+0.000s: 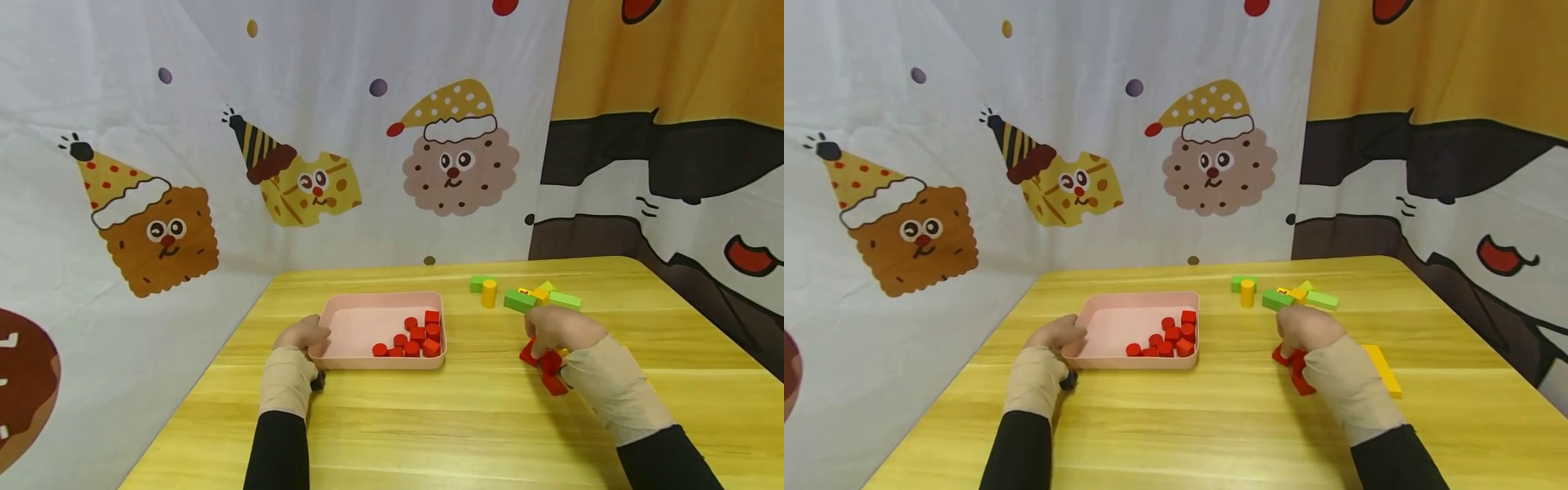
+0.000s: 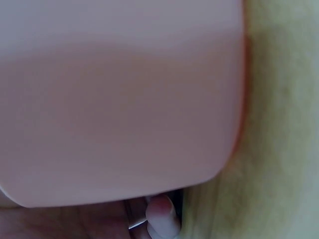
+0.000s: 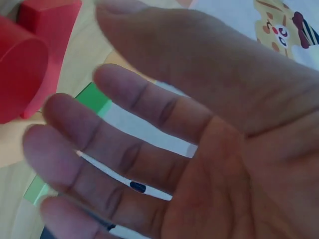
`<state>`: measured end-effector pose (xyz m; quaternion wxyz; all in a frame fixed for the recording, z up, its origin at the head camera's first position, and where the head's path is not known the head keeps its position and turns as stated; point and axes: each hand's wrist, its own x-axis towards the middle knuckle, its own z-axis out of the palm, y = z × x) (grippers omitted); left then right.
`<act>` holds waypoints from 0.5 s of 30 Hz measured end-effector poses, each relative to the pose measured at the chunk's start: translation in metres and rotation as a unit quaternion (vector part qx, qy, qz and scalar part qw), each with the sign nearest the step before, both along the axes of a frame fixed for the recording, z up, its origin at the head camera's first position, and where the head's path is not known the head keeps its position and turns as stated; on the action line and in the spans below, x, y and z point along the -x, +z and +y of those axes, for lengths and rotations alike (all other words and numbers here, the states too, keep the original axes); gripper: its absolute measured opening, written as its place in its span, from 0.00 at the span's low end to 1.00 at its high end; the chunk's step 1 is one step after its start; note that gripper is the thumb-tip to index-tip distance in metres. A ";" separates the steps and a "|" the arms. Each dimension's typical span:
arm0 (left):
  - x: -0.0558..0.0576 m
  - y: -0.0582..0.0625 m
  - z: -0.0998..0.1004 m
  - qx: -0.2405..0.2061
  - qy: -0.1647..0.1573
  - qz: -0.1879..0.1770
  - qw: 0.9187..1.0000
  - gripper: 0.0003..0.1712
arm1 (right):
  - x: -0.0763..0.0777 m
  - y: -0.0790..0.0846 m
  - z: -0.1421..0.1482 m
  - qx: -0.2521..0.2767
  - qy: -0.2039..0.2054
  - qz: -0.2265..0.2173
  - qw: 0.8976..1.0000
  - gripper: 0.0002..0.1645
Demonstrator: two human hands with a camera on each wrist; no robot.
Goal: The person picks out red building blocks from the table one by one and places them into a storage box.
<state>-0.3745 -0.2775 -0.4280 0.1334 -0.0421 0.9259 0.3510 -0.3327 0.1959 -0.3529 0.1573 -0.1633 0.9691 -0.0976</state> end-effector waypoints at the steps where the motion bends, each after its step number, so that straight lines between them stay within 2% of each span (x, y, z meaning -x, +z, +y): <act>1: 0.000 0.000 0.000 0.000 -0.001 0.001 1.000 0.37 | -0.001 0.000 0.000 -0.001 -0.010 -0.005 1.000 0.12; 6: 0.000 -0.001 0.000 -0.002 -0.003 0.002 1.000 0.37 | -0.002 -0.004 0.002 -0.042 -0.035 0.000 0.999 0.08; 9: -0.001 0.000 0.001 -0.008 -0.003 -0.001 1.000 0.38 | -0.001 -0.007 0.002 -0.067 -0.035 0.010 0.997 0.09; 15: 0.000 0.000 0.001 -0.007 -0.002 -0.003 1.000 0.37 | 0.000 -0.011 -0.001 -0.070 -0.036 0.009 0.997 0.09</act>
